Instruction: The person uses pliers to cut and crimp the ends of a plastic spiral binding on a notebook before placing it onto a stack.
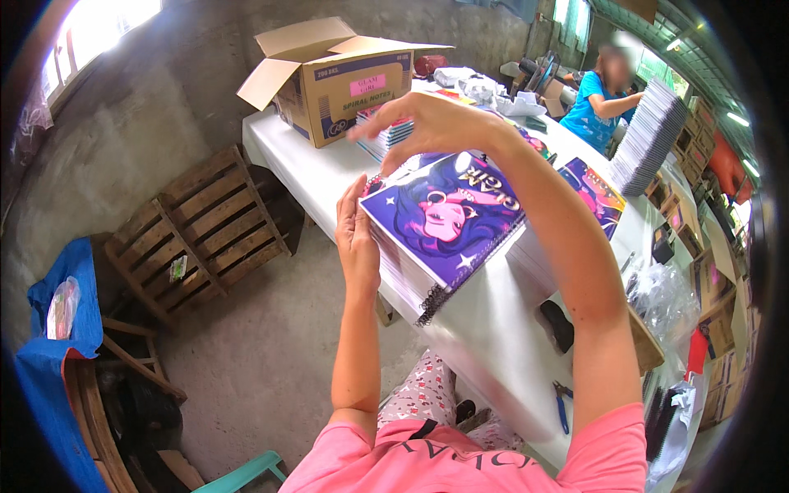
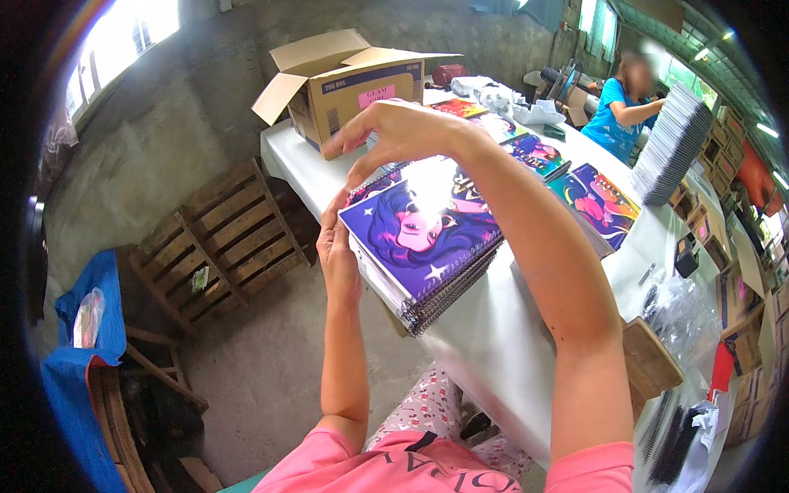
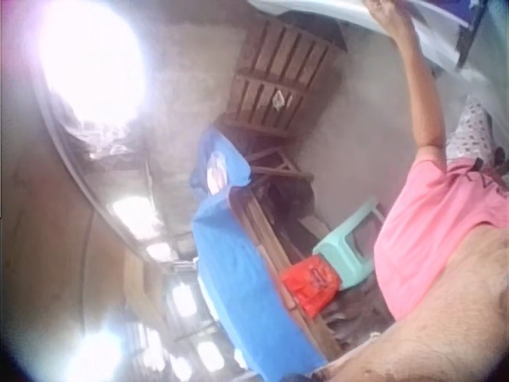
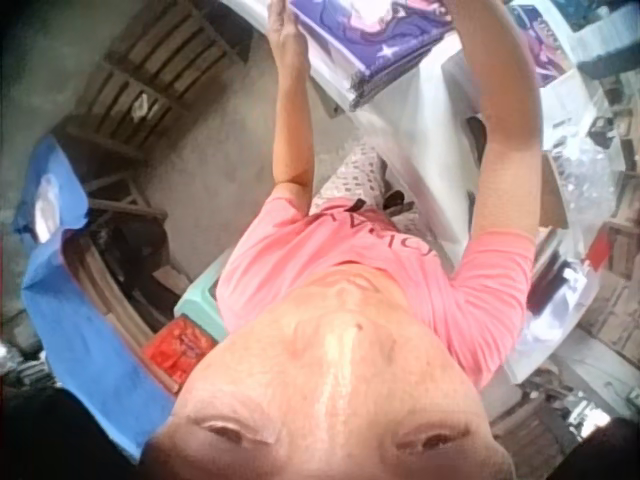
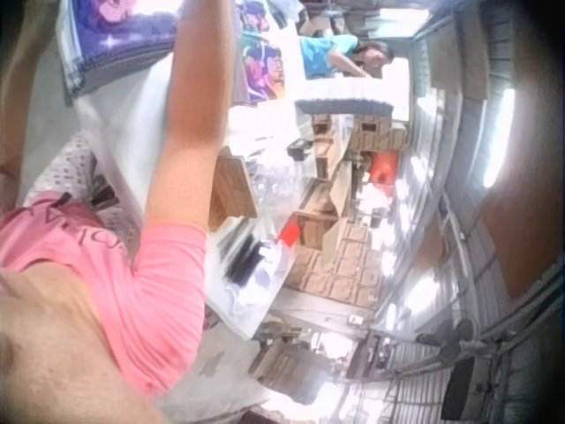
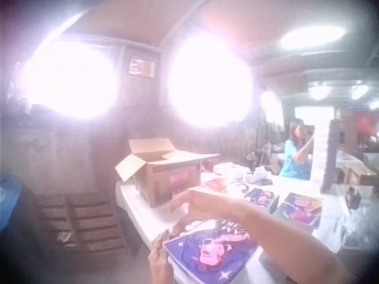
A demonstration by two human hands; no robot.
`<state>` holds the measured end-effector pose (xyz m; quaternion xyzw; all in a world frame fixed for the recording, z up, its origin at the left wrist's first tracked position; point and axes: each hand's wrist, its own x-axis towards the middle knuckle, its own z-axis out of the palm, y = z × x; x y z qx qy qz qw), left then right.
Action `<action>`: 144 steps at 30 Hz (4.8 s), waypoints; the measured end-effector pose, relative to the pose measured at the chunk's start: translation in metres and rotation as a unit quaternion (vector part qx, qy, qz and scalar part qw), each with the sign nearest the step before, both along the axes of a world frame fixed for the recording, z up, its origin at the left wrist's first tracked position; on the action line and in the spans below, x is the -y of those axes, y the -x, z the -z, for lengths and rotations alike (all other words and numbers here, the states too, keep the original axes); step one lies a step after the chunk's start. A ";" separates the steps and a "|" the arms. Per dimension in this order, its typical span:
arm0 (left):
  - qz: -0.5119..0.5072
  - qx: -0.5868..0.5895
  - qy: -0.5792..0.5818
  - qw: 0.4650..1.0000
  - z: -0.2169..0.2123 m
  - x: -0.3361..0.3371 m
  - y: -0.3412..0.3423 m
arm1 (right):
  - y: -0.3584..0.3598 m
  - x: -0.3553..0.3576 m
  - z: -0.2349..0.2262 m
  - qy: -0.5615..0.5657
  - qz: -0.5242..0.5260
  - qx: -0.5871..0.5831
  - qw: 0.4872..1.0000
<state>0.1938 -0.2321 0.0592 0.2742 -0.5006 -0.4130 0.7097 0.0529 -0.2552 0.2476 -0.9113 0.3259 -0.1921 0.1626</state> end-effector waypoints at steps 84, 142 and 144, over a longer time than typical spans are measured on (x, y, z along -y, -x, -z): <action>0.154 0.501 0.352 0.775 0.043 -0.248 0.189 | 0.161 -0.431 0.295 -0.068 0.601 0.279 0.746; 0.020 0.430 0.381 0.818 0.078 -0.238 0.209 | 0.172 -0.399 0.189 -0.035 0.539 0.319 0.779; 0.009 0.435 0.387 0.813 0.076 -0.238 0.212 | 0.175 -0.402 0.191 -0.031 0.521 0.353 0.776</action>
